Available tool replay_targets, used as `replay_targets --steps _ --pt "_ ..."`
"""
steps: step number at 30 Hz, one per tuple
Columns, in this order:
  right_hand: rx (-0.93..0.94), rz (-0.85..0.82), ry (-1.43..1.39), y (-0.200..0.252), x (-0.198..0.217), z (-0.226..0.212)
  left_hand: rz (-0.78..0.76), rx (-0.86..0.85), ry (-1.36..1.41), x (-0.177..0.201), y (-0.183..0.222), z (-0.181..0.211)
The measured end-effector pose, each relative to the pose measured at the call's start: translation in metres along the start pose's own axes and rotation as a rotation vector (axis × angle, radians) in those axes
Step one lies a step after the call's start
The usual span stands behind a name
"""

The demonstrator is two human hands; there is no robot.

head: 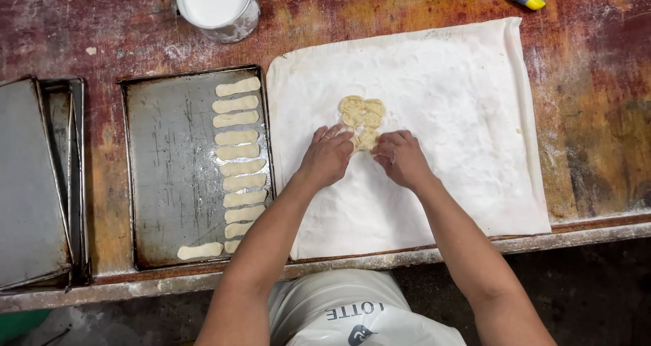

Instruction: Arranging small pieces of dough onto metal baking trays in a bakery production area.

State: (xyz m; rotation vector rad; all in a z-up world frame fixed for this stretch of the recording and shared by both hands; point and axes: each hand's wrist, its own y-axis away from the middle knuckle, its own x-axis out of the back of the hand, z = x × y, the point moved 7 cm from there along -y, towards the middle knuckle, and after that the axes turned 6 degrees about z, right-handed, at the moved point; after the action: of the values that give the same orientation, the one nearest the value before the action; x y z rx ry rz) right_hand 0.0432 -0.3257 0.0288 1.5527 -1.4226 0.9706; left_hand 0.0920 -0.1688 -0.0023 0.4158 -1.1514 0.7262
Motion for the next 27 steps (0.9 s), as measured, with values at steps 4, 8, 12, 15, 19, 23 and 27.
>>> replay_targets --steps 4,8,12,15,19,23,27 --pt "0.067 -0.059 0.058 0.02 -0.004 -0.023 0.057 -0.044 -0.007 -0.001 0.029 -0.001" --pt "0.1 0.076 0.139 0.02 -0.014 -0.028 0.108 -0.044 -0.056 -0.007 0.026 0.0" --pt "0.054 0.079 0.193 0.018 -0.029 -0.03 0.071 -0.055 -0.085 -0.022 0.023 -0.012" --pt "0.027 0.094 0.156 0.016 -0.014 -0.036 0.028 0.019 0.074 0.033 0.059 -0.012" --pt "0.048 0.203 0.088 0.01 -0.005 -0.053 0.222 0.345 0.732 0.06 0.109 -0.054" --pt "-0.019 0.217 -0.035 0.0 -0.012 -0.107 0.307 0.632 1.602 0.062 0.165 -0.09" --pt "0.063 0.171 -0.155 -0.004 -0.047 -0.199 0.215 0.653 0.826 0.106 0.236 -0.147"
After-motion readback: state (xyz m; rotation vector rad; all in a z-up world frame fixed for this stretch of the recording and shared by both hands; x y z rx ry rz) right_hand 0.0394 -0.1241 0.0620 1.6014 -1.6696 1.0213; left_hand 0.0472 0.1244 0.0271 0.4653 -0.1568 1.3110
